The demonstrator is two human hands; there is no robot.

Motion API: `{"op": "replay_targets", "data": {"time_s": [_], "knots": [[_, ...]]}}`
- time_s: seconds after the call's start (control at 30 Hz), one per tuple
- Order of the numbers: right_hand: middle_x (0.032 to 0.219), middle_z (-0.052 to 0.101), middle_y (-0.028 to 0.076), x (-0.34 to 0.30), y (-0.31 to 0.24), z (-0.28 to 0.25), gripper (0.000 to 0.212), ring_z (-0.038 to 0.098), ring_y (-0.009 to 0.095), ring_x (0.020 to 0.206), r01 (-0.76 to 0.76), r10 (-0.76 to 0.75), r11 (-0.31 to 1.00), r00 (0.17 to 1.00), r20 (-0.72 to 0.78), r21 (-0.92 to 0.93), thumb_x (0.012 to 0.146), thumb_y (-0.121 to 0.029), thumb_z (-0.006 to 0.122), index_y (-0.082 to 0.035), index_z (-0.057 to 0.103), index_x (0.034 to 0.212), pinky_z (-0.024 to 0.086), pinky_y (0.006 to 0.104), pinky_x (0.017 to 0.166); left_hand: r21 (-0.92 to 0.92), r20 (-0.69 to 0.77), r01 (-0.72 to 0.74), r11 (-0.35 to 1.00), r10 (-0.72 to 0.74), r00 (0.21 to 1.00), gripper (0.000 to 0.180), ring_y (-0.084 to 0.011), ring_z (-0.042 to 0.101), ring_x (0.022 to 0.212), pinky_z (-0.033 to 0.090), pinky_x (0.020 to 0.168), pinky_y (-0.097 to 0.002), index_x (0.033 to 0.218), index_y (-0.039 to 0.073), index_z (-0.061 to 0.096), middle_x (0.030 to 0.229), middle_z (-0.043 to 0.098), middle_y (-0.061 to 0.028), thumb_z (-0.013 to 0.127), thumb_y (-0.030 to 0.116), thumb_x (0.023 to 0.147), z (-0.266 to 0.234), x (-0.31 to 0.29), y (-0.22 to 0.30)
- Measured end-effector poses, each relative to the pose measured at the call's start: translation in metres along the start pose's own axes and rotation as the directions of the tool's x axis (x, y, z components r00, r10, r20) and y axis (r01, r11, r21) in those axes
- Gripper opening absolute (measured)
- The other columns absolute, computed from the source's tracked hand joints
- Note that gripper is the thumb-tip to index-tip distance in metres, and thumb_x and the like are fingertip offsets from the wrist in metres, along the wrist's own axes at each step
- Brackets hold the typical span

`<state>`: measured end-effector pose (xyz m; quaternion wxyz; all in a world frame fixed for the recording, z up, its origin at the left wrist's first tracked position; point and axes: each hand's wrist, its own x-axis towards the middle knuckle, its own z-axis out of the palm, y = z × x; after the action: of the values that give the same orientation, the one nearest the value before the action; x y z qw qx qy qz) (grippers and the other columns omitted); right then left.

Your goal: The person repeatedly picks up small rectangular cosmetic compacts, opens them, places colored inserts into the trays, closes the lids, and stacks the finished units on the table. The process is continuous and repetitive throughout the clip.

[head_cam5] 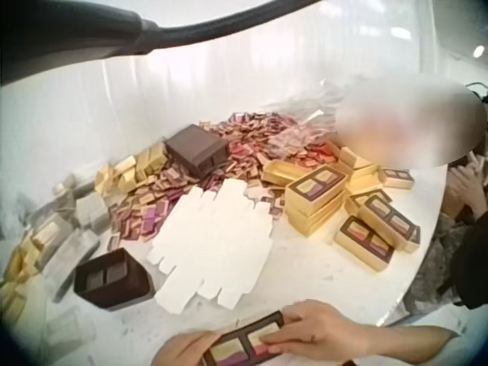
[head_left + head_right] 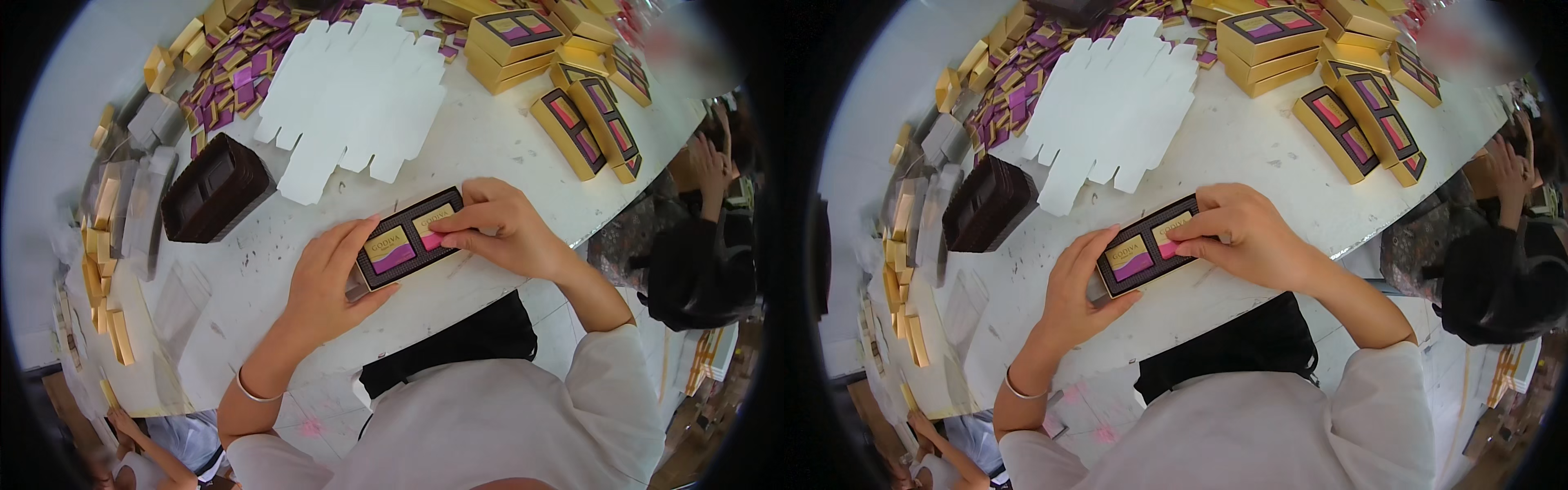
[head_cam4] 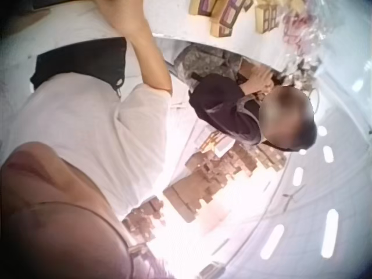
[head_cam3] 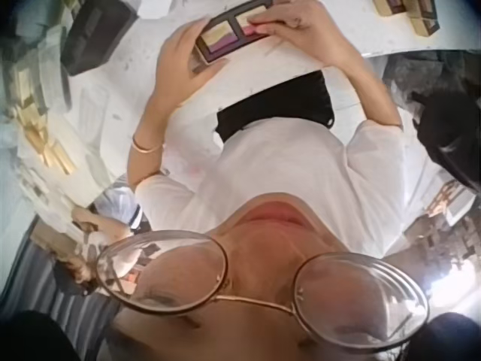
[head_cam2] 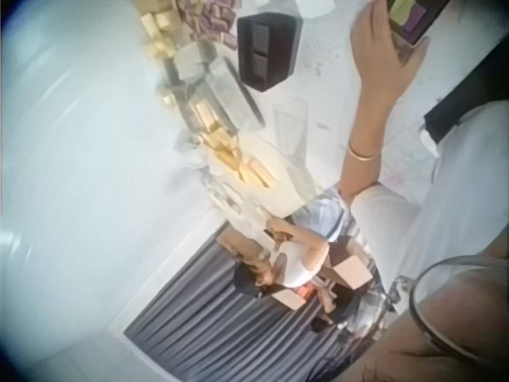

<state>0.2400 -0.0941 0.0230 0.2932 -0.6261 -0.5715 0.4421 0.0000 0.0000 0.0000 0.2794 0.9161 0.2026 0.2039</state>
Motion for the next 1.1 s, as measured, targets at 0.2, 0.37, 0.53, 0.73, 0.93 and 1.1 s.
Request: {"op": "replay_targets", "data": {"time_s": [0.2, 0.37, 0.53, 0.73, 0.93, 1.1], "knots": [[0.107, 0.037, 0.009, 0.006, 0.009, 0.015, 0.013, 0.041, 0.023, 0.107, 0.296, -0.282, 0.955, 0.932, -0.228, 0.031, 0.073, -0.006, 0.073, -0.009, 0.065, 0.082, 0.033, 0.0309, 0.092, -0.016, 0.009, 0.009, 1.0, -0.009, 1.0, 0.069, -0.0316, 0.056, 0.102, 0.045, 0.086, -0.0365, 0.125, 0.0, 0.048, 0.116, 0.055, -0.0177, 0.078, 0.014, 0.065, -0.002, 0.0, 0.001], [0.11, 0.04, 0.014, 0.003, 0.015, 0.04, 0.012, 0.053, 0.021, 0.079, 0.369, -0.307, 0.928, 0.835, -0.456, 0.051, 0.072, 0.0, 0.067, -0.004, 0.056, 0.075, 0.048, 0.0306, 0.069, -0.067, 0.019, 0.038, 0.997, -0.037, 0.999, 0.069, -0.0297, 0.056, 0.101, 0.046, 0.085, -0.0351, 0.126, 0.0, 0.047, 0.114, 0.054, -0.0168, 0.077, 0.009, 0.065, -0.001, 0.004, 0.002], [0.127, 0.038, 0.02, -0.003, 0.017, 0.027, 0.018, 0.046, 0.033, 0.11, 0.493, -0.494, 0.866, 0.814, -0.307, -0.085, 0.076, -0.01, 0.071, -0.006, 0.059, 0.088, 0.042, 0.0389, 0.091, -0.049, 0.005, 0.049, 0.998, -0.048, 0.999, 0.07, -0.0311, 0.055, 0.103, 0.044, 0.089, -0.037, 0.127, 0.0, 0.046, 0.114, 0.054, -0.0175, 0.076, 0.009, 0.064, -0.001, 0.001, 0.003], [0.12, 0.048, 0.018, -0.033, 0.021, 0.007, 0.035, 0.045, 0.037, 0.115, 0.495, -0.663, 0.723, 0.694, -0.28, -0.483, 0.068, -0.016, 0.077, -0.008, 0.061, 0.098, 0.037, 0.0443, 0.097, -0.054, -0.035, -0.133, 0.99, 0.132, 0.991, 0.08, -0.03, 0.053, 0.098, 0.045, 0.08, -0.0369, 0.132, 0.001, 0.041, 0.133, 0.041, -0.0228, 0.08, 0.025, 0.066, 0.001, -0.002, -0.002], [0.113, 0.05, 0.015, -0.099, 0.041, -0.111, 0.033, 0.053, 0.026, 0.104, -0.159, -0.525, 0.832, 0.088, -0.847, -0.532, 0.075, -0.016, 0.073, -0.005, 0.065, 0.106, 0.044, 0.034, 0.087, -0.062, -0.128, -0.219, 0.974, 0.21, 0.969, 0.075, -0.0259, 0.052, 0.089, 0.046, 0.074, -0.0346, 0.131, 0.003, 0.041, 0.137, 0.034, -0.0257, 0.078, 0.025, 0.069, -0.001, -0.002, -0.005], [0.126, 0.042, 0.02, -0.086, 0.085, -0.127, 0.038, 0.048, 0.032, 0.111, -0.186, -0.377, 0.871, 0.34, -0.862, -0.454, 0.079, -0.021, 0.07, -0.007, 0.061, 0.113, 0.044, 0.0369, 0.09, -0.038, -0.151, -0.235, 0.971, 0.227, 0.962, 0.065, -0.0248, 0.053, 0.086, 0.047, 0.074, -0.0348, 0.124, 0.002, 0.047, 0.133, 0.038, -0.024, 0.076, 0.022, 0.07, -0.001, -0.003, -0.002]]}}
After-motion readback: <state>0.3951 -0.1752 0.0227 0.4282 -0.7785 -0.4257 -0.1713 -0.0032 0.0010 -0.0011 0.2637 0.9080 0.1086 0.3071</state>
